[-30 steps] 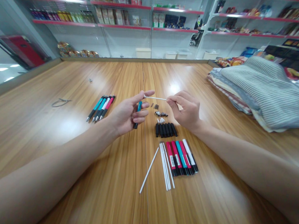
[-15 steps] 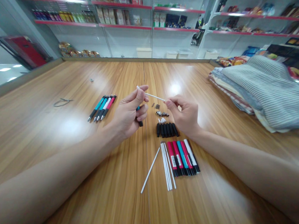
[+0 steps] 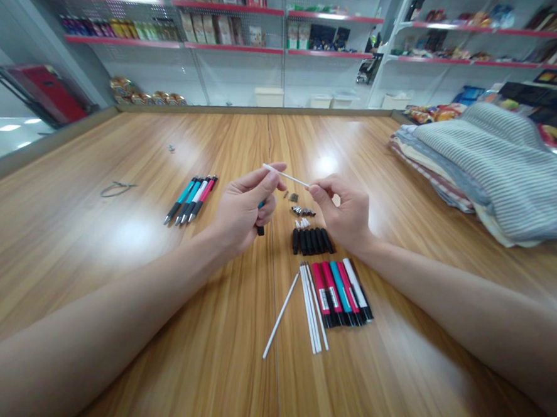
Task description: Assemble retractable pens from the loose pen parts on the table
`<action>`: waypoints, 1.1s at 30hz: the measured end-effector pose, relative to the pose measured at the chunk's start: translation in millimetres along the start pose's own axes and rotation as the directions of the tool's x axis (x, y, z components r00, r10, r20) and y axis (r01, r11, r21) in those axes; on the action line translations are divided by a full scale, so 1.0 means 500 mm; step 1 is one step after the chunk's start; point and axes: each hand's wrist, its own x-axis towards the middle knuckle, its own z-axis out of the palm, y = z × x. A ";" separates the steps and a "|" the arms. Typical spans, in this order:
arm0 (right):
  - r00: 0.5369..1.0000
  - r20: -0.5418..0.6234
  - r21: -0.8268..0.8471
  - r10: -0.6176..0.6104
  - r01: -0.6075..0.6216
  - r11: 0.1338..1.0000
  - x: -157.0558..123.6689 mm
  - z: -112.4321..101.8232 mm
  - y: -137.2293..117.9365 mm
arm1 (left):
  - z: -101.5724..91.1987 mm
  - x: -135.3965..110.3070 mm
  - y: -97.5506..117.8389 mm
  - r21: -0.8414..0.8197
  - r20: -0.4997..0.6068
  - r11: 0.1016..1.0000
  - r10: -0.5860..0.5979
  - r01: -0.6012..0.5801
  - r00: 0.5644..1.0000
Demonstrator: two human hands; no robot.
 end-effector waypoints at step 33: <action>0.920 0.210 -0.285 -0.330 0.380 0.880 0.025 -0.030 0.061 | -0.062 0.016 -0.006 0.923 0.353 0.115 0.119 -0.366 0.928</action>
